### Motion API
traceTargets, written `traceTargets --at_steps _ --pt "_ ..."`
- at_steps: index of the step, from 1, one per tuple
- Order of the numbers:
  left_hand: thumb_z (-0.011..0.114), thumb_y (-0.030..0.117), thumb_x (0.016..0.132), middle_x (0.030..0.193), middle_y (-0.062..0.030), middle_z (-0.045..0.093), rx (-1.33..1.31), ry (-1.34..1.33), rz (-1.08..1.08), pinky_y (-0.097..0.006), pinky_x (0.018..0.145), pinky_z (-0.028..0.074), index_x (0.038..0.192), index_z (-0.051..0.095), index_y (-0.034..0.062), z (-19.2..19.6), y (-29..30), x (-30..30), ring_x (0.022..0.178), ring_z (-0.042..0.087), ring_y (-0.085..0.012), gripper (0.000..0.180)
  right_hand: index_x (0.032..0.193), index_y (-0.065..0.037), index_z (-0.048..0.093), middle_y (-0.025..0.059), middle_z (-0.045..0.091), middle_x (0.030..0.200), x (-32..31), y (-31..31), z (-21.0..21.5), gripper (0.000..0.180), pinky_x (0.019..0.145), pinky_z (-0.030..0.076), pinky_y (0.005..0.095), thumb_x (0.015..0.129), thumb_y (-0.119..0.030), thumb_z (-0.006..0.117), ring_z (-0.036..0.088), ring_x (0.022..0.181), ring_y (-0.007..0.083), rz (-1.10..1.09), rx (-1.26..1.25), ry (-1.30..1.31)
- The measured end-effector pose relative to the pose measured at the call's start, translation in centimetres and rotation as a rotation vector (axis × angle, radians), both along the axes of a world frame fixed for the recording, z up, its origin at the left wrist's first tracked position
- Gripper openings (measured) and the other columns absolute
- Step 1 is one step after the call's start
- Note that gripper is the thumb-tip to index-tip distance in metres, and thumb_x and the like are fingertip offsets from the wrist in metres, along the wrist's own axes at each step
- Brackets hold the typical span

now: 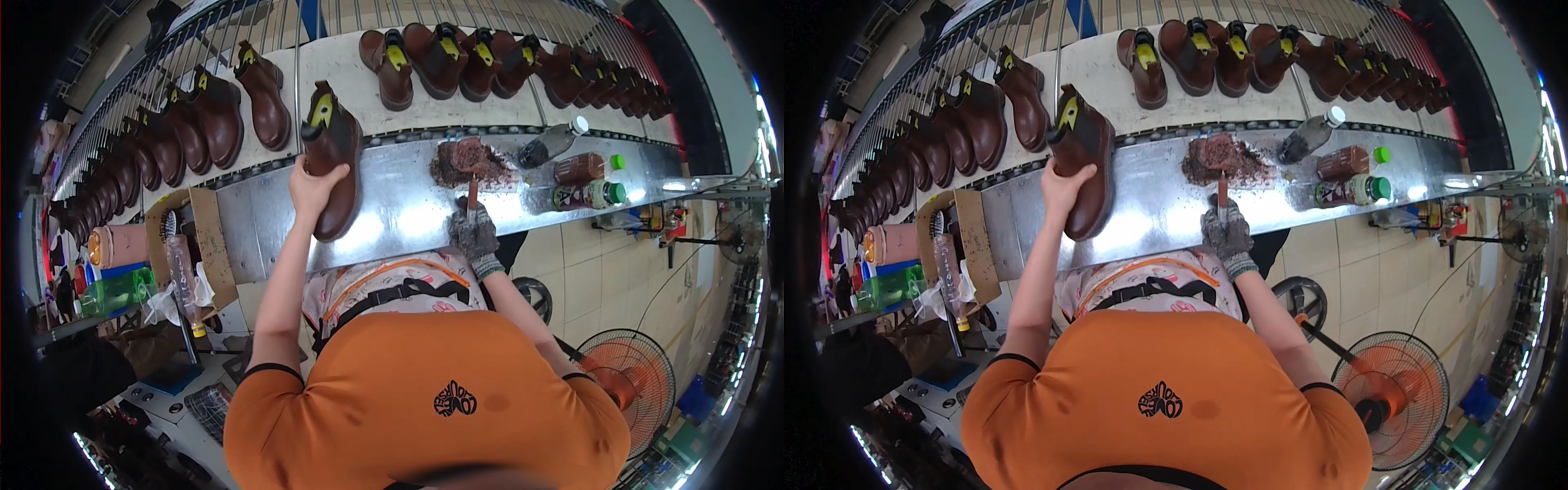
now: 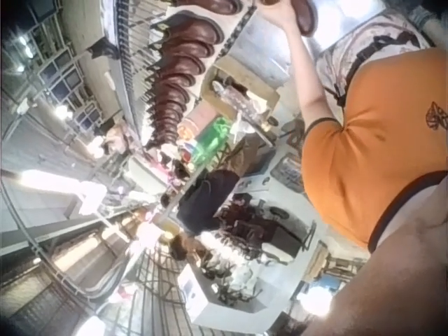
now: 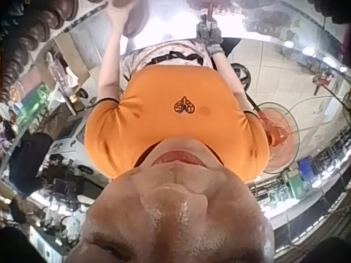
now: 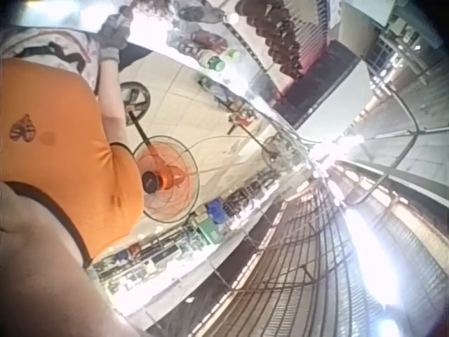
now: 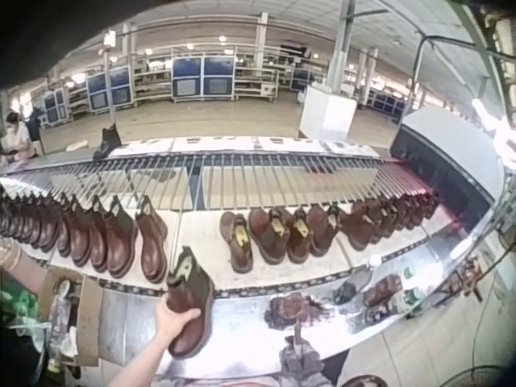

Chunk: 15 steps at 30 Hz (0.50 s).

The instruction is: Manually cleaning and finishing brown leather boots on a production line.

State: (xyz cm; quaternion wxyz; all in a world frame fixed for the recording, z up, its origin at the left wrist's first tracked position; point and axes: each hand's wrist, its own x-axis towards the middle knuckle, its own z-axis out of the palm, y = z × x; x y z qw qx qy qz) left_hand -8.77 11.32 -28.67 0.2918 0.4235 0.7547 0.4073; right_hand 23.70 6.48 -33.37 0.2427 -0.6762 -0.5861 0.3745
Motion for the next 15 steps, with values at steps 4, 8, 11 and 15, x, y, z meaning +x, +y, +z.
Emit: traceTargets --at_steps 4,8,11,15 --pt "0.085 0.032 0.055 0.095 -0.0161 0.064 -0.039 0.048 0.055 -0.034 0.078 0.049 0.104 0.056 -0.0021 -0.5 -5.9 2.0 0.089 0.063 -0.0253 0.066 0.119 -0.004 0.050 0.0112 0.062 0.083 -0.1 -0.8 -0.5 0.043 0.064 0.049 0.0345 0.082 -0.024 0.058 0.061 0.068 0.0219 -0.007 0.004 -0.057" --pt "0.074 0.019 0.069 0.109 -0.0169 0.060 -0.052 -0.047 -0.013 -0.032 0.088 0.046 0.122 0.049 -0.0018 0.6 -8.1 2.6 0.102 0.059 -0.0250 0.062 0.130 0.001 0.036 0.0096 0.060 0.089 -1.9 -2.6 2.5 0.049 0.057 0.049 0.0292 0.085 -0.010 0.055 0.059 0.063 0.0158 -0.069 0.174 0.063" --pt "0.047 0.013 0.084 0.124 -0.0180 0.052 0.196 -0.761 -0.047 -0.033 0.099 0.037 0.131 0.043 0.0003 1.7 -5.8 1.0 0.115 0.050 -0.0226 0.049 0.135 -0.001 0.028 0.0087 0.059 0.092 -3.3 -3.4 4.2 0.058 0.055 0.048 0.0260 0.084 -0.006 0.056 0.057 0.063 0.0131 -0.164 0.136 0.546" --pt "0.035 0.031 0.092 0.125 -0.0144 0.052 0.264 -0.910 -0.019 -0.035 0.100 0.035 0.132 0.043 0.0015 4.1 0.5 -0.7 0.113 0.050 -0.0207 0.051 0.139 -0.021 0.025 0.0044 0.053 0.087 -2.9 -2.4 3.1 0.057 0.053 0.047 0.0234 0.090 -0.004 0.049 0.054 0.069 0.0099 -0.359 -0.298 1.146"
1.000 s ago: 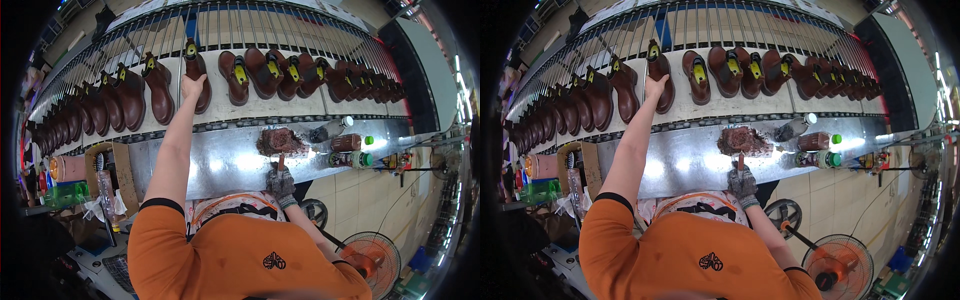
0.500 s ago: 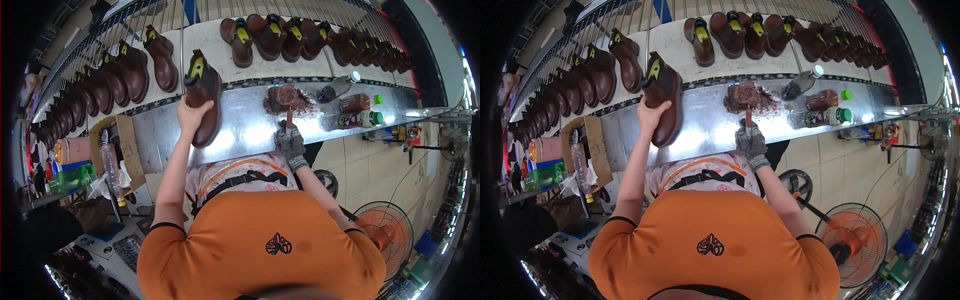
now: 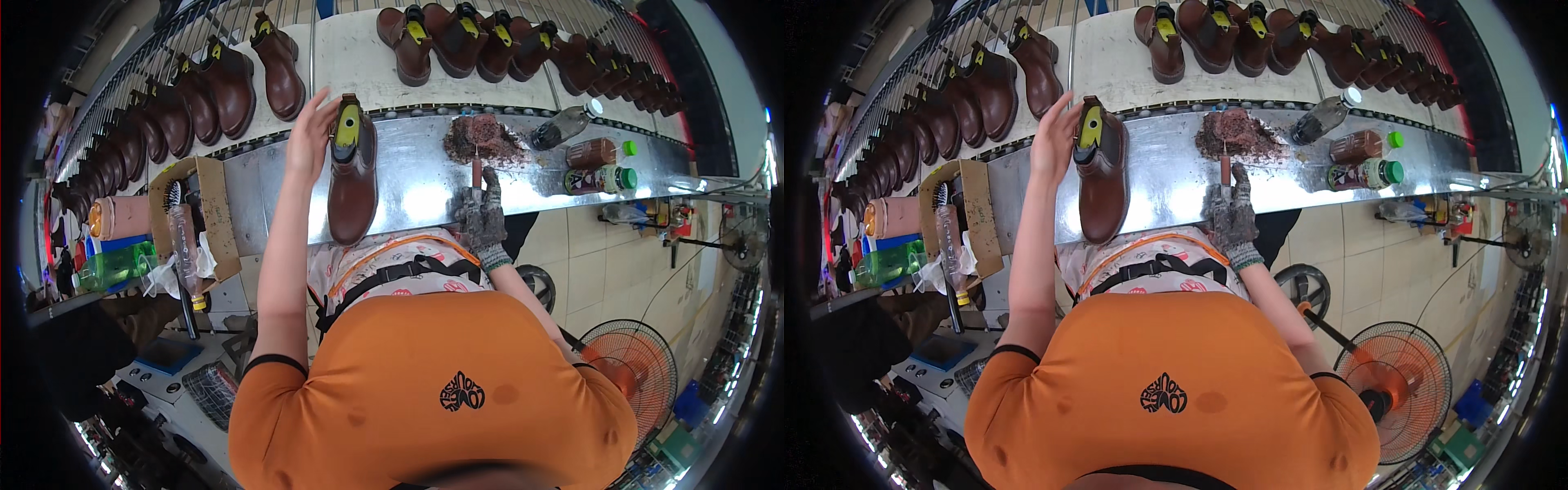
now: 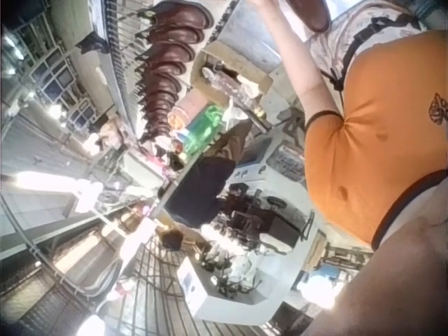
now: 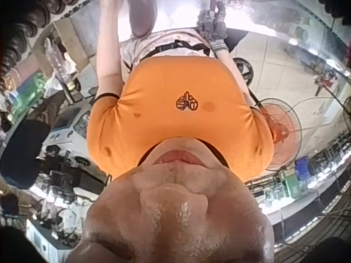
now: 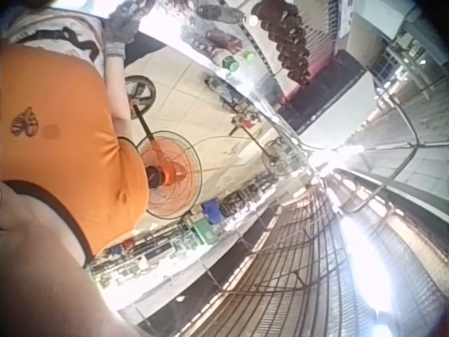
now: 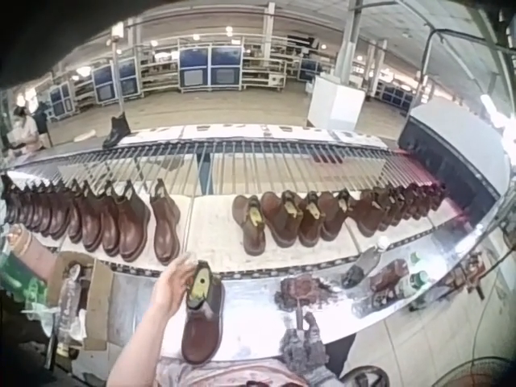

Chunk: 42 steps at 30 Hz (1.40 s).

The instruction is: Manually cleaning and finishing brown leather boots on a production line.

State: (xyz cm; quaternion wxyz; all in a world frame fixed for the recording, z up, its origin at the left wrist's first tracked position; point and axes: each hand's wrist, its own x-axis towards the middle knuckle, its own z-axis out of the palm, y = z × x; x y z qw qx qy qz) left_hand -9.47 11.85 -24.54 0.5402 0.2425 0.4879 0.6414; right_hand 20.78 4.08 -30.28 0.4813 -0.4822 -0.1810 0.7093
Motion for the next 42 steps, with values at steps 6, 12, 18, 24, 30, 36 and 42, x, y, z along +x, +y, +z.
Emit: traceTargets --at_steps 6,12,18,24,30,36,42 --pt "0.027 0.062 0.091 0.074 -0.0066 0.061 -0.028 0.147 -0.584 -0.026 0.073 0.045 0.076 0.063 0.0018 -3.8 5.8 -0.6 0.078 0.057 -0.0142 0.072 0.140 -0.018 0.026 0.0041 0.057 0.087 0.7 -1.5 -1.7 0.054 0.048 0.044 0.0190 0.092 -0.007 0.049 0.052 0.059 0.0056 0.053 0.228 -0.291" --pt "0.021 0.053 0.097 0.065 -0.0093 0.056 0.367 0.093 -0.612 -0.031 0.088 0.035 0.058 0.057 0.0025 0.9 3.0 -0.7 0.085 0.052 -0.0244 0.073 0.140 -0.014 0.026 0.0046 0.056 0.085 0.2 -0.3 5.6 0.055 0.047 0.043 0.0204 0.091 -0.003 0.048 0.051 0.056 0.0063 0.037 0.171 -0.400" --pt "0.045 0.040 0.088 0.058 -0.0083 0.058 0.800 0.150 -0.604 -0.036 0.097 0.029 0.056 0.062 0.0044 4.5 -0.2 -1.7 0.084 0.051 -0.0230 0.051 0.115 -0.006 0.041 0.0064 0.059 0.087 0.3 0.5 5.1 0.030 0.039 0.042 0.0230 0.088 -0.004 0.055 0.052 0.049 0.0091 -0.001 0.142 -0.419" --pt "0.059 0.039 0.078 0.057 -0.0074 0.061 0.759 0.115 -0.614 -0.038 0.101 0.026 0.053 0.065 0.0053 5.3 -1.4 -0.6 0.081 0.054 -0.0217 0.042 0.110 -0.003 0.050 0.0094 0.061 0.094 3.4 1.5 4.9 0.026 0.050 0.048 0.0243 0.086 -0.009 0.060 0.057 0.059 0.0110 0.094 0.089 -0.267" --pt "0.062 0.041 0.075 0.056 -0.0056 0.060 0.760 0.096 -0.680 -0.039 0.100 0.026 0.053 0.065 0.0070 5.4 -1.3 0.2 0.079 0.054 -0.0205 0.040 0.121 -0.004 0.054 0.0106 0.061 0.113 1.1 4.0 16.6 0.041 0.090 0.045 0.0325 0.081 -0.012 0.061 0.058 0.105 0.0210 0.776 0.587 -0.780" --pt "0.064 0.042 0.073 0.055 -0.0050 0.061 0.761 0.078 -0.697 -0.039 0.100 0.026 0.051 0.064 0.0081 5.6 -1.1 0.7 0.080 0.054 -0.0207 0.041 0.119 -0.012 0.056 0.0119 0.057 0.119 -0.4 5.1 19.5 0.039 0.094 0.043 0.0360 0.080 -0.010 0.060 0.053 0.111 0.0296 0.937 1.039 -0.994" --pt "0.059 0.044 0.074 0.055 -0.0046 0.061 0.776 0.099 -0.729 -0.039 0.103 0.024 0.052 0.065 0.0089 5.2 -0.9 0.5 0.079 0.053 -0.0196 0.042 0.113 -0.007 0.060 0.0127 0.060 0.113 -1.0 5.0 19.7 0.039 0.091 0.043 0.0374 0.075 -0.005 0.060 0.056 0.105 0.0306 0.921 1.067 -0.941"
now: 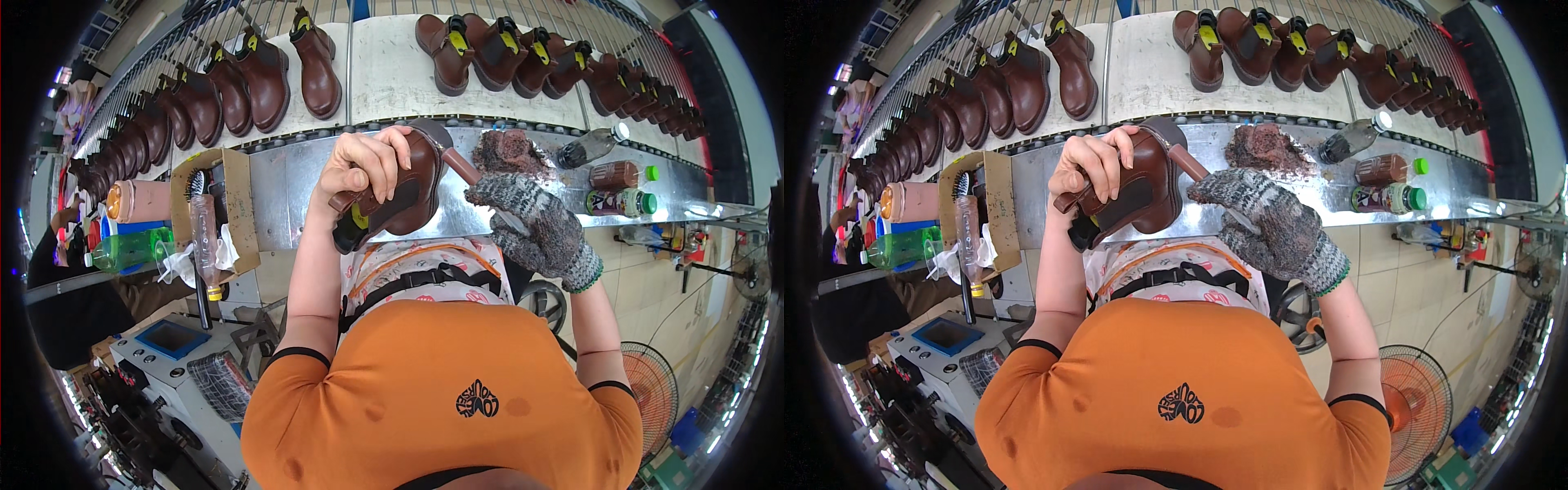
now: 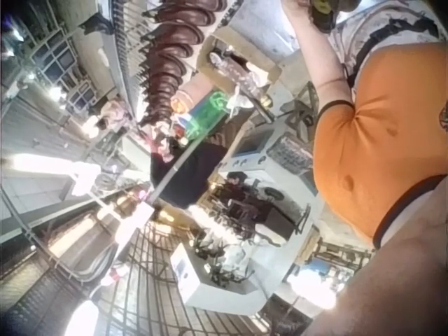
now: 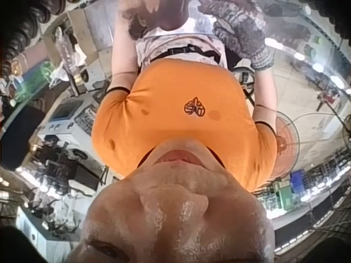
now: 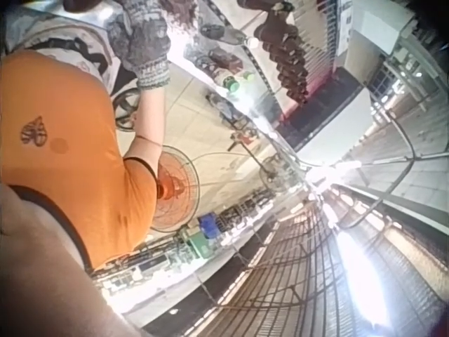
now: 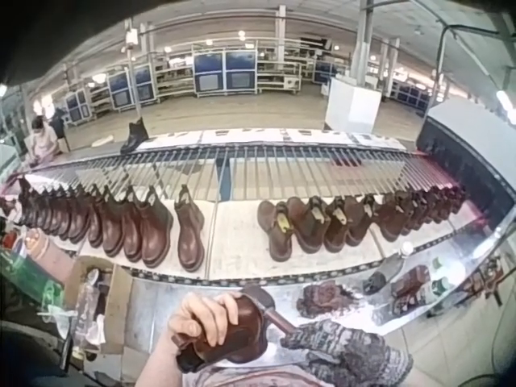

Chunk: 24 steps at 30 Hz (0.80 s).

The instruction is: Manually cleaning and finishing brown leather boots on a production line.

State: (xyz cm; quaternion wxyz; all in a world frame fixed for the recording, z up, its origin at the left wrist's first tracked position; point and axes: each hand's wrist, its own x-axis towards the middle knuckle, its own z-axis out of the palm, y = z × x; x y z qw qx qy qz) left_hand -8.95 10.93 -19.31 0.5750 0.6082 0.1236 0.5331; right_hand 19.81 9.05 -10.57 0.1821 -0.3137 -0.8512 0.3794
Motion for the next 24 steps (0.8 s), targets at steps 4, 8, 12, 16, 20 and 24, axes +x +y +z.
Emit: traceTargets --at_steps 4,8,12,16,20,24 --pt "0.059 0.044 0.073 0.055 -0.0047 0.061 0.004 0.000 -0.007 -0.038 0.103 0.024 0.052 0.065 0.0089 -0.2 0.1 0.0 0.079 0.053 -0.0199 0.041 0.114 -0.008 0.059 0.0127 0.060 0.113 -0.2 0.0 0.1 0.039 0.091 0.043 0.0371 0.075 -0.004 0.059 0.056 0.106 0.0303 0.006 -0.032 -0.024" --pt "0.061 0.045 0.073 0.055 -0.0048 0.060 -0.009 -0.008 0.004 -0.038 0.101 0.025 0.052 0.065 0.0087 0.1 0.0 0.2 0.079 0.054 -0.0205 0.043 0.114 -0.008 0.060 0.0122 0.060 0.113 -0.1 0.5 -0.4 0.039 0.091 0.043 0.0369 0.075 -0.005 0.060 0.056 0.106 0.0298 0.030 -0.011 0.007" --pt "0.063 0.046 0.073 0.055 -0.0048 0.060 -0.017 -0.010 0.008 -0.038 0.098 0.028 0.051 0.064 0.0084 0.2 -0.1 0.2 0.079 0.054 -0.0211 0.044 0.113 -0.009 0.061 0.0114 0.061 0.112 -0.2 1.2 0.6 0.038 0.091 0.044 0.0369 0.075 -0.009 0.062 0.058 0.104 0.0298 0.065 -0.044 -0.021" --pt "0.059 0.047 0.074 0.055 -0.0046 0.060 -0.003 0.018 -0.014 -0.038 0.103 0.024 0.052 0.065 0.0089 0.2 0.1 0.0 0.078 0.052 -0.0195 0.044 0.110 -0.013 0.063 0.0086 0.063 0.107 0.1 2.1 0.3 0.033 0.086 0.046 0.0356 0.080 -0.025 0.064 0.059 0.097 0.0292 0.058 -0.003 -0.056" --pt "0.061 0.047 0.074 0.055 -0.0049 0.060 -0.007 -0.007 -0.015 -0.038 0.100 0.025 0.052 0.065 0.0083 0.1 0.2 -0.1 0.079 0.053 -0.0202 0.045 0.105 -0.013 0.066 0.0081 0.066 0.100 0.0 2.4 0.4 0.034 0.085 0.046 0.0362 0.079 -0.035 0.061 0.061 0.093 0.0293 0.042 -0.030 0.154" --pt "0.062 0.046 0.075 0.055 -0.0057 0.060 -0.007 -0.037 0.026 -0.038 0.098 0.027 0.052 0.064 0.0074 -0.3 0.1 -0.9 0.080 0.053 -0.0215 0.045 0.104 -0.011 0.066 0.0080 0.066 0.101 -0.2 2.3 0.6 0.032 0.085 0.047 0.0357 0.077 -0.026 0.060 0.061 0.093 0.0283 0.049 -0.105 0.080"
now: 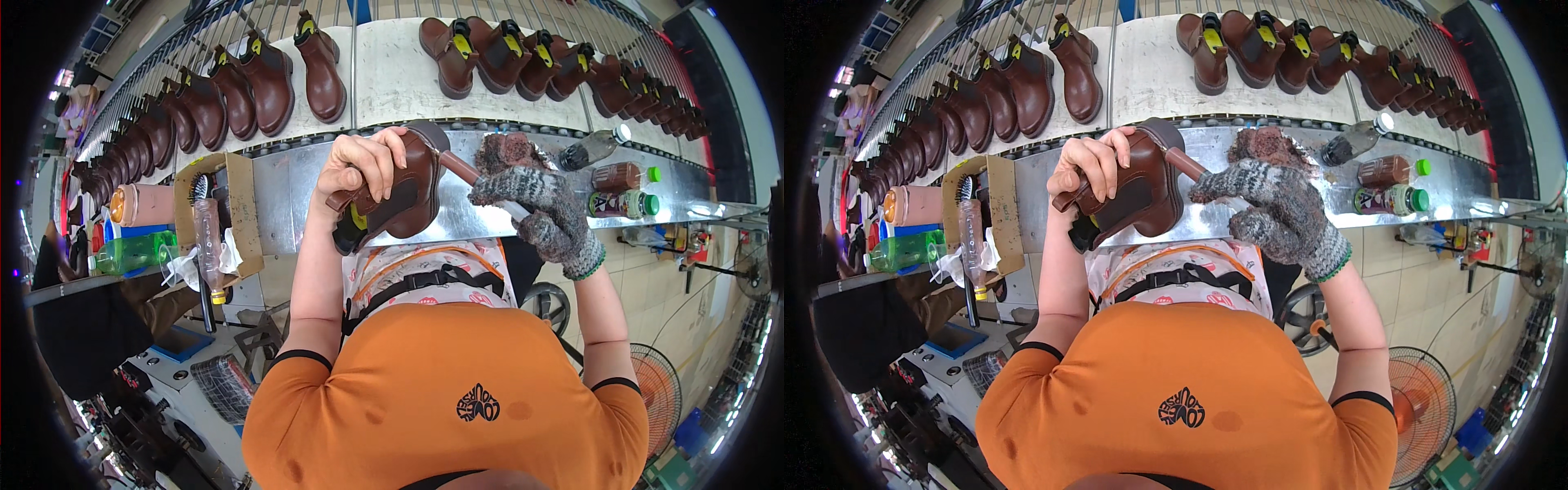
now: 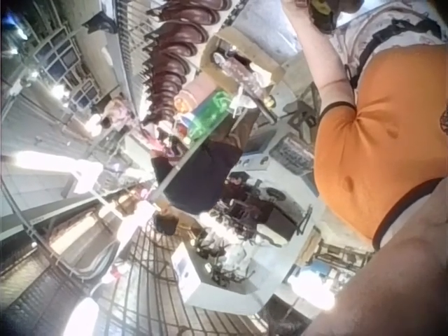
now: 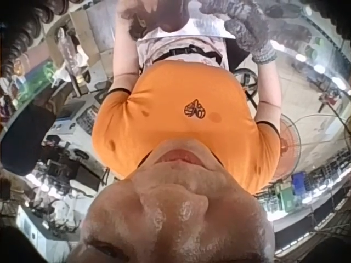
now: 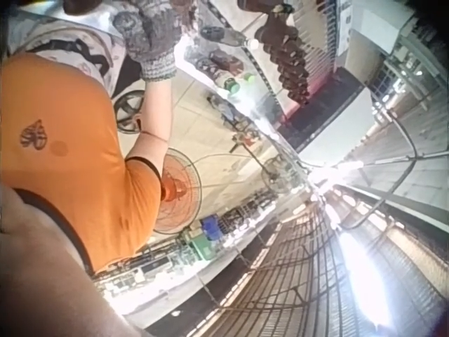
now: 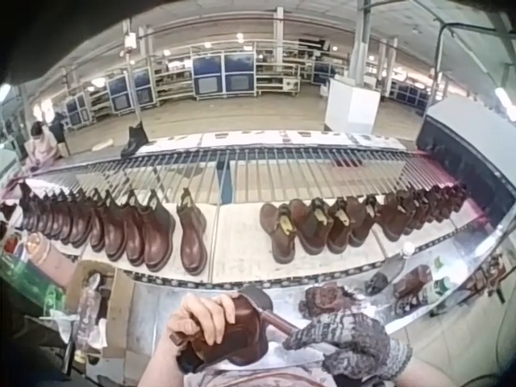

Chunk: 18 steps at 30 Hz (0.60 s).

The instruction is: Manually cleaning and finishing brown leather boots on a production line.

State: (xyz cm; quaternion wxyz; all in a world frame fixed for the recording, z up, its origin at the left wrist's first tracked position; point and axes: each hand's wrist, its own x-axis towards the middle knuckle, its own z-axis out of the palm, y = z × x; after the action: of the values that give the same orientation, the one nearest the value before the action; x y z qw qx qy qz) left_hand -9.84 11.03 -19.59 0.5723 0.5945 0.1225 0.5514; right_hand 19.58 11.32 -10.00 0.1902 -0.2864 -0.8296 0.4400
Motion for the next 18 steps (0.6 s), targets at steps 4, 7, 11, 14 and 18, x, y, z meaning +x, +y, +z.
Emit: traceTargets --at_steps 4,7,11,14,18 --pt "0.058 0.047 0.077 0.055 -0.0061 0.060 0.013 -0.032 0.028 -0.038 0.099 0.027 0.052 0.063 0.0074 -0.9 0.1 -1.3 0.080 0.053 -0.0217 0.047 0.103 -0.010 0.066 0.0080 0.065 0.101 -0.9 -0.4 -2.1 0.034 0.084 0.047 0.0352 0.072 -0.020 0.057 0.062 0.093 0.0273 0.012 0.054 0.105" --pt "0.052 0.048 0.079 0.055 -0.0063 0.057 -0.002 -0.057 0.077 -0.038 0.100 0.025 0.050 0.061 0.0078 -1.4 0.3 -2.4 0.080 0.050 -0.0209 0.051 0.103 -0.010 0.066 0.0079 0.065 0.101 -1.7 -0.8 -4.3 0.034 0.081 0.048 0.0350 0.073 -0.023 0.056 0.062 0.093 0.0276 -0.001 0.096 0.119" --pt "0.049 0.050 0.081 0.056 -0.0060 0.055 -0.041 -0.140 0.121 -0.038 0.103 0.024 0.052 0.059 0.0085 -3.3 0.7 -4.6 0.084 0.049 -0.0207 0.051 0.103 -0.009 0.066 0.0087 0.065 0.100 -3.3 -1.0 -8.3 0.037 0.079 0.048 0.0348 0.082 -0.036 0.050 0.062 0.092 0.0285 -0.018 0.064 0.243" --pt "0.045 0.048 0.086 0.060 -0.0065 0.056 -0.112 -0.264 0.195 -0.038 0.104 0.023 0.055 0.061 0.0092 -4.1 0.7 -5.5 0.087 0.049 -0.0211 0.052 0.101 -0.009 0.066 0.0092 0.066 0.098 -4.0 -0.8 -9.5 0.045 0.078 0.048 0.0348 0.088 -0.045 0.044 0.063 0.089 0.0285 0.000 -0.017 0.272" --pt "0.036 0.043 0.093 0.061 -0.0069 0.055 -0.175 -0.366 0.284 -0.040 0.106 0.022 0.059 0.062 0.0080 -5.3 0.8 -6.9 0.089 0.049 -0.0224 0.055 0.099 -0.009 0.068 0.0089 0.067 0.096 -4.4 -0.8 -12.6 0.046 0.076 0.049 0.0340 0.090 -0.045 0.041 0.064 0.085 0.0269 0.009 -0.055 0.266"
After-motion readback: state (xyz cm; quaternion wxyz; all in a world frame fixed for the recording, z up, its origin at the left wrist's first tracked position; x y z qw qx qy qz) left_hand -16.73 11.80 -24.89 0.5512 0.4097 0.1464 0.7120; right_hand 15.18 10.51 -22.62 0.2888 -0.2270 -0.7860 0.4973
